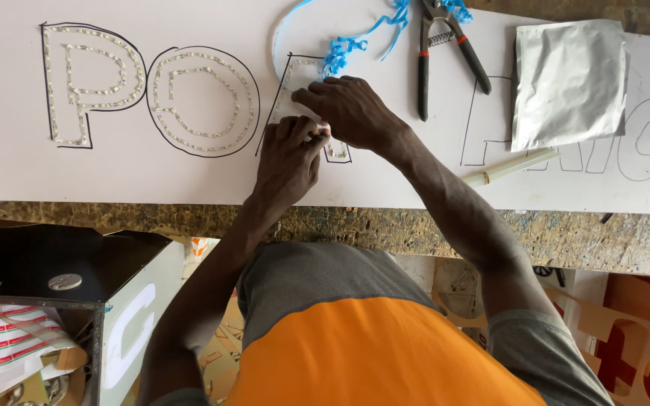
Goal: Apply blue decorative strips to a sign board along letter outlines using scissors
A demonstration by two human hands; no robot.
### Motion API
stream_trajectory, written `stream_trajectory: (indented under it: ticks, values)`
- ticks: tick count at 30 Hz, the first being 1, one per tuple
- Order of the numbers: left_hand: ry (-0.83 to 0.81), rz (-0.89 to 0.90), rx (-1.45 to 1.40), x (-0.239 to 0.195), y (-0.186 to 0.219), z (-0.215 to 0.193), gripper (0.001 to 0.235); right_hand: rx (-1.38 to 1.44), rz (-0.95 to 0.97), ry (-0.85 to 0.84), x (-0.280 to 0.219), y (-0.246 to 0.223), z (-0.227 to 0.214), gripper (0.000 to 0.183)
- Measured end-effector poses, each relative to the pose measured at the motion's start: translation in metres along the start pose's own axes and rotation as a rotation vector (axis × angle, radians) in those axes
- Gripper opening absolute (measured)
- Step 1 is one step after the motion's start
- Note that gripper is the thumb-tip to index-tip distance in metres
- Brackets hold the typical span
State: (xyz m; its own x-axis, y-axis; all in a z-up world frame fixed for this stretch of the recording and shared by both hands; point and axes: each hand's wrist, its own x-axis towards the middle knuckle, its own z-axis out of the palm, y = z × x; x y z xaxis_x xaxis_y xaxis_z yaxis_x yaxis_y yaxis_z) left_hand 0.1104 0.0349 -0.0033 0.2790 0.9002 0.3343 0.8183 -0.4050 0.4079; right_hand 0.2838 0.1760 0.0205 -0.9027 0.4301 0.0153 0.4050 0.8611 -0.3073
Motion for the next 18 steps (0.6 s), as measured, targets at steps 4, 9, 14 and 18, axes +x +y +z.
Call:
stream_trajectory:
  ticks: [4, 9, 14, 18]
  values:
    - [-0.052, -0.061, -0.255, 0.009, -0.012, -0.005, 0.022, -0.059, 0.086, 0.175, 0.004, 0.005, -0.022, 0.067]
    - [0.099, -0.153, -0.320, 0.030, -0.013, -0.008, 0.025, 0.230, 0.305, 0.587, -0.014, -0.023, -0.042, 0.034]
    - [0.102, -0.172, -0.202, 0.055, -0.021, 0.010, 0.043, 0.337, 0.428, 0.614, -0.040, -0.040, 0.007, 0.007]
    - [0.121, -0.157, -0.269, 0.071, -0.027, 0.012, 0.032, 0.403, 0.566, 0.513, -0.040, -0.032, 0.011, 0.051]
